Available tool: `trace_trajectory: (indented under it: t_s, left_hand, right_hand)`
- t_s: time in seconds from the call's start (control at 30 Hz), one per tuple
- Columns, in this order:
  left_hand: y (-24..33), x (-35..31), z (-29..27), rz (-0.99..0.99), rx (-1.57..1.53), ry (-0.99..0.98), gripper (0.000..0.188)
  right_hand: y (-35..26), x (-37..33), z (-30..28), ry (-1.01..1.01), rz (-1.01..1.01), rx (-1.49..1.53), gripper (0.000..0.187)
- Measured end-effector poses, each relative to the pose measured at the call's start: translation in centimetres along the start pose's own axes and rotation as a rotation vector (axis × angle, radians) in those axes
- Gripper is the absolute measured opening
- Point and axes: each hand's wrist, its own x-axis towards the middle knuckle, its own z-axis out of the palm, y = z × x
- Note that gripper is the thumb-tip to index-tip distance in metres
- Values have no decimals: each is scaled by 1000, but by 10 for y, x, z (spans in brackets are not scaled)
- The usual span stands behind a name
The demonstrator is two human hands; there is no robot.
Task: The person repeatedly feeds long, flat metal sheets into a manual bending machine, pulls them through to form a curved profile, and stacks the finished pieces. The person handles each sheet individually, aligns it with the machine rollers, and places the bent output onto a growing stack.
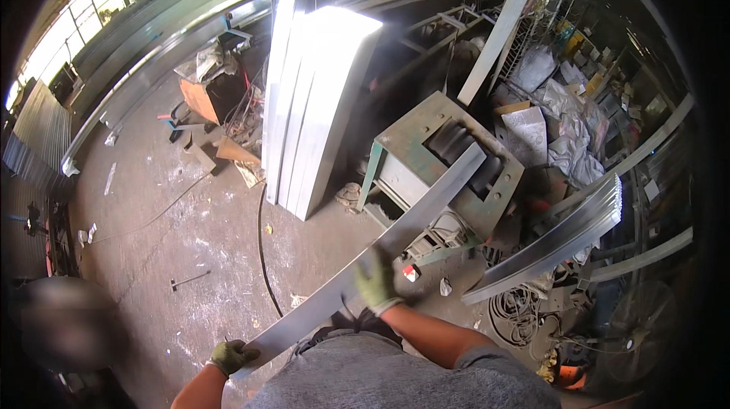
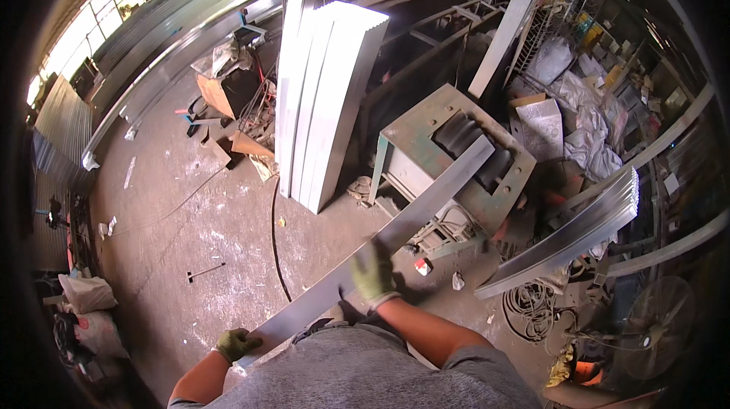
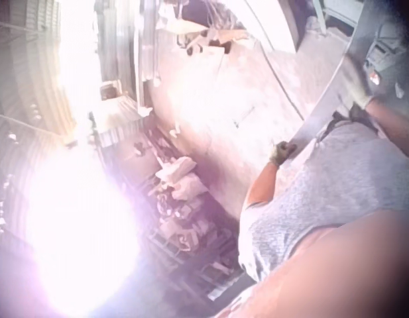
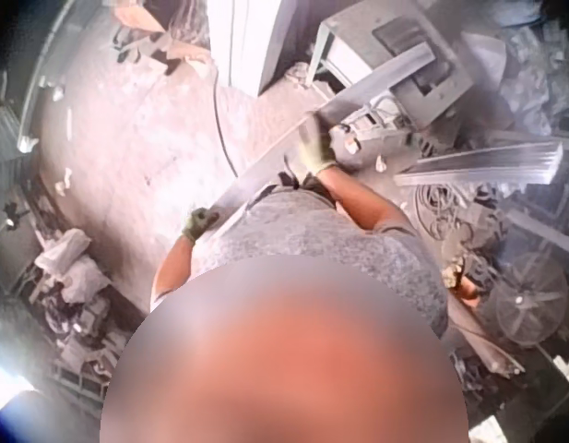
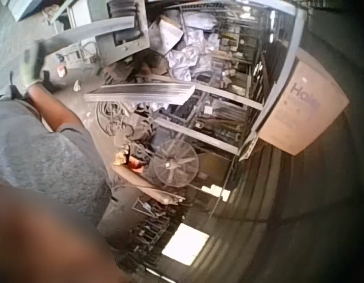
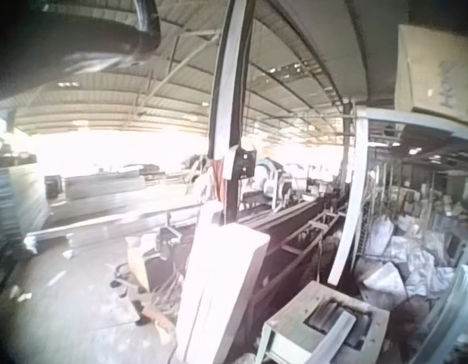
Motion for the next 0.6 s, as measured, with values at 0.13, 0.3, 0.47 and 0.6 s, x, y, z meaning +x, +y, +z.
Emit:
trace_trajectory:
  t_s: [0.13, 0.3, 0.47, 0.6]
  left_hand:
    - [38, -1, -12, 145, 135, 239, 56]
    - [91, 28, -52, 684, 315, 745, 40]
    - [113, 60, -72, 770, 388, 1003, 31]
    - [125, 100, -37, 578, 322, 687, 79]
  right_hand:
    - [47, 21, -75, 83, 546, 356, 71]
    - [28, 52, -105, 32, 1014, 1237, 101]
    - [7, 107, -125, 35, 826, 1602, 102]
    - [1, 131, -151, 90, 753, 1729, 92]
